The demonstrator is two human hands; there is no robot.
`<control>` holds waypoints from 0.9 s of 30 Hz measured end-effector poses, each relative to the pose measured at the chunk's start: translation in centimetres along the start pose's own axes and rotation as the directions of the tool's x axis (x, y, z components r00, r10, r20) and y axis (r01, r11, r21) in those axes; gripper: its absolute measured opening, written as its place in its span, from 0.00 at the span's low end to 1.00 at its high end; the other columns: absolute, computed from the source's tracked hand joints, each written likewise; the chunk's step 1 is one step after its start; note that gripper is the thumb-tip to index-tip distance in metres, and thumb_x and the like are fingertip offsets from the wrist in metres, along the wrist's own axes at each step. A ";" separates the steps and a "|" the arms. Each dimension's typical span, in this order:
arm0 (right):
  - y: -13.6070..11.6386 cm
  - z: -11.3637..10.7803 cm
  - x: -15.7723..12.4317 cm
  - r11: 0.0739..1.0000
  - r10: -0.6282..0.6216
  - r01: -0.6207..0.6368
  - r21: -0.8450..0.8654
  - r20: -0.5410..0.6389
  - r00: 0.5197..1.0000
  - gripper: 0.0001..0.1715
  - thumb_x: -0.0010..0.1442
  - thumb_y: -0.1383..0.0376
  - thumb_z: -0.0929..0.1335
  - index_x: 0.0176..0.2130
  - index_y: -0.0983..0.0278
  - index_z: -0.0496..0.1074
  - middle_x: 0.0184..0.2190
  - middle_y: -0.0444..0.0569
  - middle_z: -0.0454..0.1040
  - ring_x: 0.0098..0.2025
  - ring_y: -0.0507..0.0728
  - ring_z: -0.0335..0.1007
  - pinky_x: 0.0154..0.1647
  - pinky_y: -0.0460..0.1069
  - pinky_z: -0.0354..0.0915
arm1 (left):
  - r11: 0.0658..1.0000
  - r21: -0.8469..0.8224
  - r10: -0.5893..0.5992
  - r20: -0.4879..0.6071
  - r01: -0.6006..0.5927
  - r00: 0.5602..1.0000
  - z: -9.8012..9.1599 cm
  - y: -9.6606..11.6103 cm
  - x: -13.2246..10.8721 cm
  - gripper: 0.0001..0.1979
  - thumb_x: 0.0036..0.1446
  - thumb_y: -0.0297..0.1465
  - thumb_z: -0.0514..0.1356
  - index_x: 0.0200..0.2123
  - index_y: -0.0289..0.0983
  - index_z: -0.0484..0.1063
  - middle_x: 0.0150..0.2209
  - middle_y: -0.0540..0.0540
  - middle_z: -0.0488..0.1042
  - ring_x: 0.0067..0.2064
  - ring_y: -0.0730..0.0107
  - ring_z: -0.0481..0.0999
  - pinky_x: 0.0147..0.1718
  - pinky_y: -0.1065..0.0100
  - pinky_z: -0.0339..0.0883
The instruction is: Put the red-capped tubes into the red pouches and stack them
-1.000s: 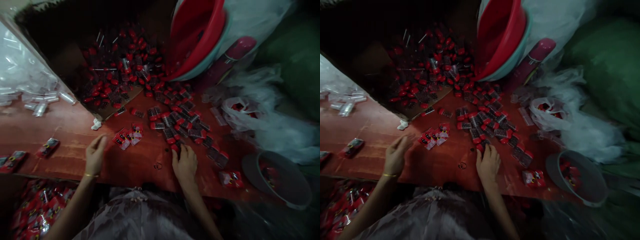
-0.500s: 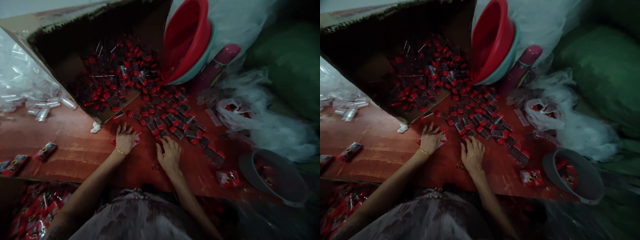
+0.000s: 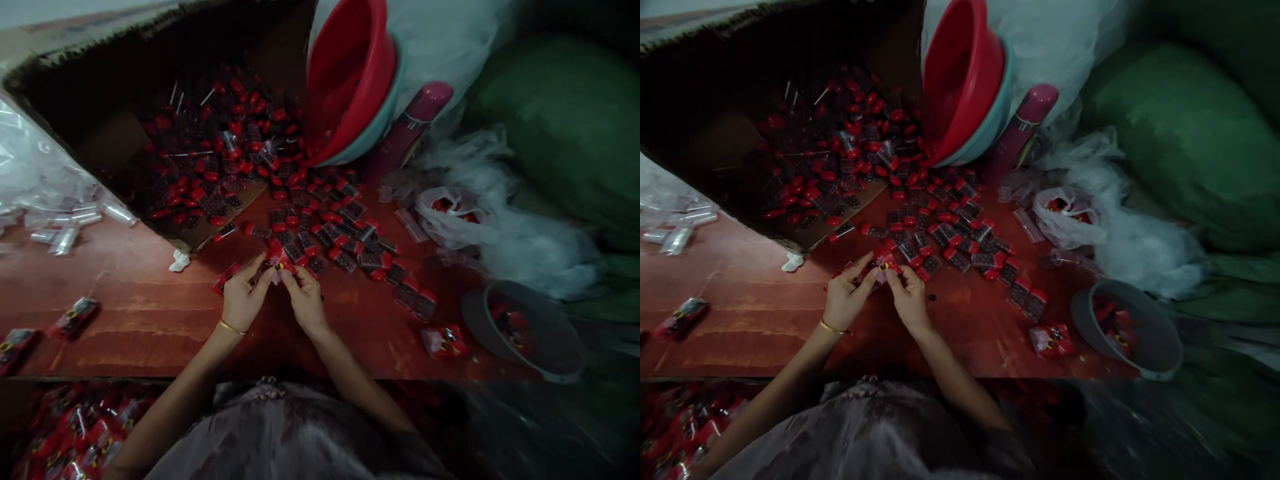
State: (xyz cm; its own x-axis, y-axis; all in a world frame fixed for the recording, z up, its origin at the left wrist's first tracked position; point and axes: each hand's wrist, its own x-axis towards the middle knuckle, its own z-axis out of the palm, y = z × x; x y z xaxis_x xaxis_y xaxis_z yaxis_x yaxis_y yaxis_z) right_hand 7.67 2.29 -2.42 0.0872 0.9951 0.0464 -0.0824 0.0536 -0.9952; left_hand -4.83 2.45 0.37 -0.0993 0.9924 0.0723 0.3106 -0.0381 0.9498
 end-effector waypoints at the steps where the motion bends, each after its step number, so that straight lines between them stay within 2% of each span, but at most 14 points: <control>1: 0.0 -0.1 -0.1 1.000 0.002 -0.002 -0.004 -0.008 1.000 0.11 0.58 0.58 0.65 0.32 0.63 0.70 0.27 0.42 0.71 0.29 0.50 0.66 0.34 0.45 0.63 | 0.987 -0.123 -0.097 0.040 0.101 0.995 0.2 0.0 -0.1 0.16 0.48 0.39 0.62 0.40 0.39 0.76 0.42 0.44 0.77 0.46 0.60 0.73 0.48 0.62 0.62; 3: 0.2 -0.3 -0.3 0.999 0.006 -0.006 -0.034 -0.002 1.000 0.12 0.58 0.57 0.64 0.31 0.63 0.70 0.24 0.41 0.70 0.27 0.50 0.64 0.31 0.44 0.62 | 0.905 -0.314 -0.252 0.149 0.288 0.956 0.6 -0.2 -0.3 0.17 0.45 0.42 0.63 0.35 0.36 0.77 0.34 0.45 0.78 0.35 0.66 0.74 0.38 0.66 0.66; 5: 0.4 -0.5 -0.7 0.998 0.015 -0.014 -0.058 0.012 1.000 0.12 0.57 0.57 0.64 0.31 0.63 0.70 0.25 0.42 0.70 0.27 0.50 0.64 0.31 0.44 0.62 | 0.850 -0.396 -0.298 0.182 0.347 0.937 1.0 -0.5 -0.5 0.16 0.41 0.42 0.65 0.27 0.34 0.77 0.26 0.47 0.76 0.29 0.71 0.71 0.32 0.70 0.65; 7: 0.8 -0.7 -1.0 0.997 0.033 -0.032 -0.066 0.003 0.999 0.13 0.57 0.56 0.65 0.32 0.63 0.71 0.26 0.43 0.70 0.28 0.51 0.64 0.30 0.45 0.62 | 0.884 -0.371 -0.260 0.110 0.282 0.959 1.4 -0.7 -0.7 0.13 0.40 0.40 0.66 0.22 0.34 0.76 0.21 0.50 0.72 0.25 0.74 0.67 0.28 0.73 0.61; 9: 1.0 -0.8 -1.3 0.994 0.055 -0.056 -0.090 -0.010 0.998 0.13 0.56 0.56 0.64 0.31 0.64 0.70 0.25 0.43 0.70 0.26 0.50 0.63 0.28 0.44 0.61 | 0.941 -0.270 -0.199 0.050 0.205 0.979 1.6 -0.7 -1.0 0.12 0.41 0.39 0.65 0.18 0.35 0.73 0.17 0.53 0.67 0.22 0.77 0.62 0.23 0.74 0.56; 12: 1.1 -0.9 -1.9 0.985 0.033 -0.036 -0.167 -0.017 0.999 0.14 0.57 0.57 0.63 0.27 0.64 0.68 0.22 0.42 0.66 0.24 0.50 0.60 0.26 0.44 0.58 | 0.976 -0.150 -0.154 0.032 0.157 0.988 1.8 -0.6 -1.6 0.14 0.44 0.38 0.63 0.15 0.35 0.70 0.14 0.54 0.61 0.19 0.78 0.56 0.19 0.74 0.49; 17: 0.9 -0.8 -2.5 0.959 -0.054 0.054 -0.279 0.010 0.999 0.17 0.59 0.58 0.60 0.22 0.62 0.60 0.19 0.39 0.59 0.23 0.49 0.54 0.25 0.45 0.53 | 0.973 -0.162 -0.169 0.004 0.168 0.986 2.1 -0.5 -2.1 0.18 0.43 0.38 0.64 0.11 0.35 0.66 0.13 0.55 0.54 0.19 0.80 0.51 0.18 0.73 0.44; 21: 0.5 -1.0 -2.3 0.937 -0.084 0.082 -0.340 0.010 0.996 0.20 0.61 0.58 0.59 0.20 0.61 0.56 0.17 0.39 0.56 0.22 0.49 0.53 0.25 0.45 0.52 | 0.949 -0.229 -0.217 0.032 0.219 0.976 2.3 -0.4 -2.0 0.18 0.40 0.39 0.66 0.11 0.34 0.67 0.13 0.55 0.57 0.19 0.80 0.53 0.18 0.73 0.47; 23: 0.2 -1.4 -2.0 0.928 -0.106 0.113 -0.355 0.039 0.994 0.18 0.60 0.58 0.59 0.21 0.61 0.57 0.18 0.39 0.58 0.23 0.49 0.54 0.25 0.45 0.52 | 0.895 -0.328 -0.295 0.074 0.303 0.952 2.2 -0.3 -1.8 0.15 0.37 0.39 0.67 0.15 0.34 0.71 0.15 0.54 0.62 0.20 0.80 0.58 0.20 0.74 0.53; 25: 0.0 -1.9 -1.5 0.929 -0.111 0.133 -0.346 0.083 0.990 0.15 0.60 0.58 0.60 0.24 0.61 0.61 0.20 0.40 0.61 0.24 0.50 0.57 0.27 0.45 0.54 | 0.779 -0.469 -0.403 0.135 0.416 0.905 2.1 -0.1 -1.5 0.15 0.34 0.39 0.69 0.20 0.34 0.74 0.19 0.53 0.69 0.23 0.78 0.64 0.24 0.74 0.60; 27: -0.1 -2.4 -1.1 0.932 -0.103 0.138 -0.336 0.119 0.988 0.13 0.59 0.59 0.61 0.26 0.62 0.63 0.21 0.41 0.63 0.25 0.51 0.58 0.27 0.45 0.55 | 0.663 -0.564 -0.485 0.176 0.492 0.857 2.0 0.0 -1.1 0.17 0.29 0.38 0.71 0.22 0.33 0.74 0.22 0.51 0.72 0.25 0.77 0.68 0.28 0.73 0.65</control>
State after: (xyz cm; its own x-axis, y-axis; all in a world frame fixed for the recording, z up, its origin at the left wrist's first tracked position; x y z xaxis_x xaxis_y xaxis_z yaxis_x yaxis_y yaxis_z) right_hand 9.97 1.04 -2.56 -0.0238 0.9871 0.1585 0.2685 0.1591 -0.9500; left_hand -2.86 1.54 -0.27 -0.0688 0.8893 -0.4521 -0.3760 0.3966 0.8375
